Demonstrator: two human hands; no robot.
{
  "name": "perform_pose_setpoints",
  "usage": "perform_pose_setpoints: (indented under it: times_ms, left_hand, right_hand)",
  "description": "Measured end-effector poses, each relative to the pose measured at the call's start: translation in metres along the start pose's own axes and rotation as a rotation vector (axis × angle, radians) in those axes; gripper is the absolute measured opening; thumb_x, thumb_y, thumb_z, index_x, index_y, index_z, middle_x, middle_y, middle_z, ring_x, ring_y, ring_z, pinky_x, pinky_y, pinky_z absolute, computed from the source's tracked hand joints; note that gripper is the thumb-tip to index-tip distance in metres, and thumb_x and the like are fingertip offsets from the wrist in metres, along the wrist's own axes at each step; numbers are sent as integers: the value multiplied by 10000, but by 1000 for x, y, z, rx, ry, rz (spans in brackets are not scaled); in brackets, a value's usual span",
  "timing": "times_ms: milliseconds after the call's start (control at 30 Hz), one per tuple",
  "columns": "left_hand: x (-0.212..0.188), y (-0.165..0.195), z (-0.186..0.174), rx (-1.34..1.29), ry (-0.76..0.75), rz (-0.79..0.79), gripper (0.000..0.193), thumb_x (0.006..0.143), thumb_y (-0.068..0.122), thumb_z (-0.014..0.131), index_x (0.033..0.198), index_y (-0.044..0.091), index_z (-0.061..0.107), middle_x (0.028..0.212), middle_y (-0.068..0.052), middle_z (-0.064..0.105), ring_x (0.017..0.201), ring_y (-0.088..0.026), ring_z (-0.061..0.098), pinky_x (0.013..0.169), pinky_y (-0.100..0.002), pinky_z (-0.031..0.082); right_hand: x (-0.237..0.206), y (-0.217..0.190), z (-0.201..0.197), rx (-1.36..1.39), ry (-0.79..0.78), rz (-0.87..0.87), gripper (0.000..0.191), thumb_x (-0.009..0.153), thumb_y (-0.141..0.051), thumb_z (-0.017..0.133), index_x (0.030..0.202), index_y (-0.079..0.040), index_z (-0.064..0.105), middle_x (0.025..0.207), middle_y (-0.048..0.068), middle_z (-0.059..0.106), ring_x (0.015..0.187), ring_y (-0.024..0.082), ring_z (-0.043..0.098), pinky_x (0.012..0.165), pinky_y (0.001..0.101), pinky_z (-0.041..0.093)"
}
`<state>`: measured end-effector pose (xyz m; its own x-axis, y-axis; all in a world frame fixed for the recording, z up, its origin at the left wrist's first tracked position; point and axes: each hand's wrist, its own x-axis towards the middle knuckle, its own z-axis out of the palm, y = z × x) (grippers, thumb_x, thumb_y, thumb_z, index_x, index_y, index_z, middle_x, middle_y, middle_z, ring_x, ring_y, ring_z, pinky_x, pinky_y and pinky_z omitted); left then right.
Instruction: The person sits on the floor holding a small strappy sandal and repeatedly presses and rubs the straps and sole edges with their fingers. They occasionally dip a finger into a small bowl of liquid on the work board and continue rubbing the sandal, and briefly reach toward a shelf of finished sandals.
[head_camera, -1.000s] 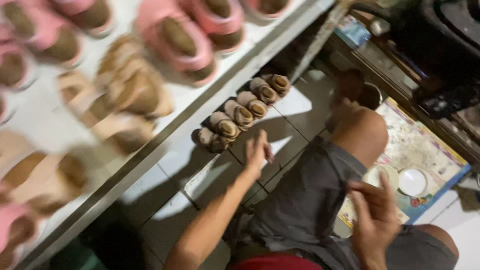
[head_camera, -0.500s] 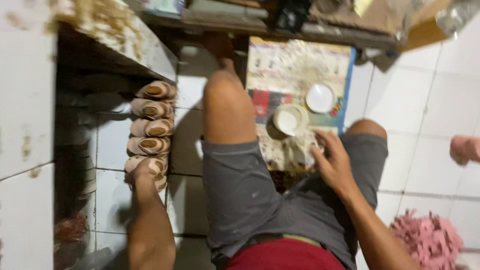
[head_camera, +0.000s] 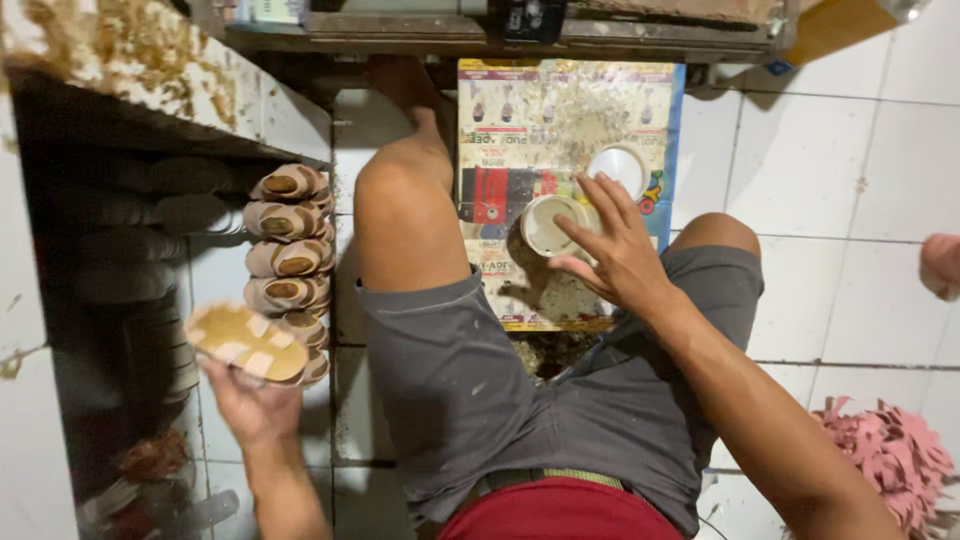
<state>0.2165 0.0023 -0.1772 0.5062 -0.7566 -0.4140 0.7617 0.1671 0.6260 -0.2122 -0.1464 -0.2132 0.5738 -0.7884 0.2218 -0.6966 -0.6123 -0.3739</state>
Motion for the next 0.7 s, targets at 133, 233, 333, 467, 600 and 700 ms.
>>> perform_pose_setpoints:
  times_ms: [133,233,333,467,600,700]
  left_hand:
    - [-13,-10,61,226,-266,149,748,943,324,818,1516,-21,485,1451,-141,599,1349,-323,602,1195,-520,502]
    - [-44,-19,122,452,-503,472,639,954,367,775,1457,87,500,1415,-116,578,1338,-301,584,1188,-560,463]
    - [-85,-31,178,886,-849,1135,531,966,411,733,1398,195,514,1379,-91,558,1327,-279,566,1182,-601,424]
    - [-142,-31,220,1020,-1201,1472,389,982,469,676,1320,338,534,1331,-58,530,1313,-249,543,1173,-655,373]
    - [-174,-28,229,1063,-1352,1467,249,978,536,598,1215,476,552,1259,-9,545,1274,-206,553,1155,-687,361]
    - [-185,-30,225,1082,-1345,1574,281,1062,462,603,1340,452,564,1285,-18,515,1310,-228,540,1179,-677,345]
  right_hand:
    - [-17,-3,-28,89,33,-13,327,875,-326,813,957,-33,694,1438,240,558,1399,420,472,1152,513,426]
    - [-25,-37,-72,424,124,240,214,936,-208,727,817,-42,664,1365,195,636,1358,349,567,1119,449,467]
    - [-37,-110,-125,854,318,401,348,1126,-303,490,1139,-42,721,1424,180,617,1432,306,561,1262,403,433]
    - [-34,-185,-161,1554,335,225,862,997,-694,413,1576,-55,396,1618,261,333,1531,332,347,1313,463,232]
    - [-36,-203,-168,1741,490,134,896,930,-774,293,1504,-90,371,1721,274,165,1593,346,246,1323,489,197]
    - [-46,-201,-165,1593,428,69,1058,946,-832,253,1614,-35,445,1714,301,179,1528,340,294,1342,504,145]
